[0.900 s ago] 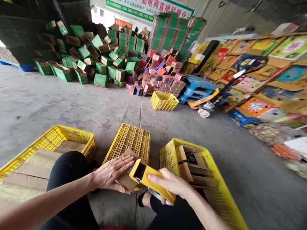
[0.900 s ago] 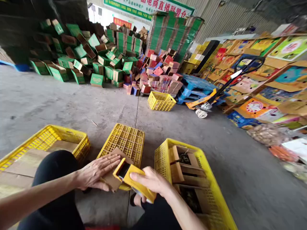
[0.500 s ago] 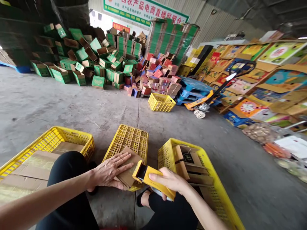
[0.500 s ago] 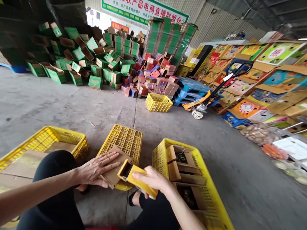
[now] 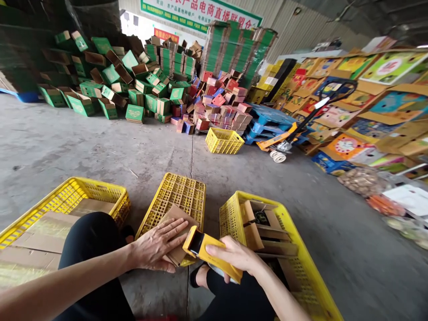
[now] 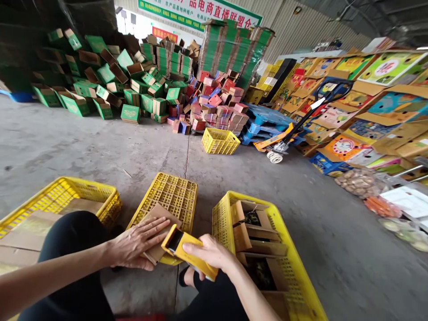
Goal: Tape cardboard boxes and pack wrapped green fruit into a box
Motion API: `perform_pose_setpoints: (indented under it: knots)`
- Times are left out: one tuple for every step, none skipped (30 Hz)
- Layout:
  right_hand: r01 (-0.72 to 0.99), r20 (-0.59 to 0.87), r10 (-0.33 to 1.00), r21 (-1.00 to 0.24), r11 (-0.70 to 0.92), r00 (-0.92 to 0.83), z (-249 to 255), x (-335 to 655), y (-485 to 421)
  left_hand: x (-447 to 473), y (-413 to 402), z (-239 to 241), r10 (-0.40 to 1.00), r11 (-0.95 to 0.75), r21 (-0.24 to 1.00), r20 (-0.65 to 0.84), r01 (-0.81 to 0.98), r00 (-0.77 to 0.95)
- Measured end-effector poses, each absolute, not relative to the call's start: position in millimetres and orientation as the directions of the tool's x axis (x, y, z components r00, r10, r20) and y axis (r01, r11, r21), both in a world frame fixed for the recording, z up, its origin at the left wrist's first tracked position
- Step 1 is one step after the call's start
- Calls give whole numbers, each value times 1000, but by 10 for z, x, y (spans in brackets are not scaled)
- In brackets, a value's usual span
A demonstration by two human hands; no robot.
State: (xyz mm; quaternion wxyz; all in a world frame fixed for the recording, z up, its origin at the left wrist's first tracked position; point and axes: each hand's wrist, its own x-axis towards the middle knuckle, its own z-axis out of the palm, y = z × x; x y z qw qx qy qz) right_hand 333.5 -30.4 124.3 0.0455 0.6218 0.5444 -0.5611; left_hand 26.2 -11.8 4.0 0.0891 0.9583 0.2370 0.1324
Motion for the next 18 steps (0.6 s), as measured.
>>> perform_pose_setpoints:
  knots:
    - [728,-743,630,-559,-396,-227,1239,3336,-304,249,-106,47,484,-868,237,210,436,849]
    - [729,-740,630,-564,-388,-237,1240,3339,-303,240,-93,53,487,-866,241,206,438,849]
    - [729,-739,627,-568,-382,-247,1245,3345,-303,235,-78,56,486,-866,245,203,436,850]
    - [728,-740,623,-569,-382,-252,1251,3355,-304,233,-65,57,483,-867,250,201,432,853]
    - [727,-743,620,-568,-387,-251,1258,3367,-306,235,-53,53,479,-868,255,201,426,855]
    - [724,-747,618,-564,-396,-244,1263,3381,-309,238,-45,45,476,-869,261,204,421,855]
    - [721,-751,618,-559,-410,-232,1266,3396,-313,243,-39,34,475,-869,265,209,418,855]
    - [718,-755,618,-554,-422,-219,1266,3409,-318,247,-35,20,475,-869,269,216,416,853]
    - [715,-757,619,-551,-429,-212,1265,3419,-324,252,-33,6,475,-869,271,221,414,852]
    - [712,-757,620,-552,-434,-210,1262,3427,-330,255,-33,-7,473,-870,272,226,411,852]
    - [707,-755,622,-556,-437,-209,1258,3431,-337,258,-32,-18,471,-871,273,228,409,852]
    - [702,-752,626,-561,-439,-209,1254,3433,-343,261,-31,-24,469,-871,275,228,406,853]
    - [696,-748,629,-567,-441,-212,1250,3434,-348,264,-30,-26,467,-872,278,227,402,855]
    - [688,-745,631,-575,-443,-217,1246,3435,-354,268,-29,-25,463,-873,280,223,398,858]
    - [678,-743,631,-584,-446,-224,1241,3437,-359,273,-27,-20,459,-874,283,217,395,861]
    - [669,-742,630,-590,-451,-229,1236,3441,-364,278,-27,-12,457,-874,285,209,393,865]
    - [661,-742,628,-596,-456,-235,1229,3447,-369,283,-26,-4,457,-873,289,201,393,867]
    - [654,-742,628,-599,-463,-235,1221,3456,-375,287,-27,5,459,-871,292,194,396,867]
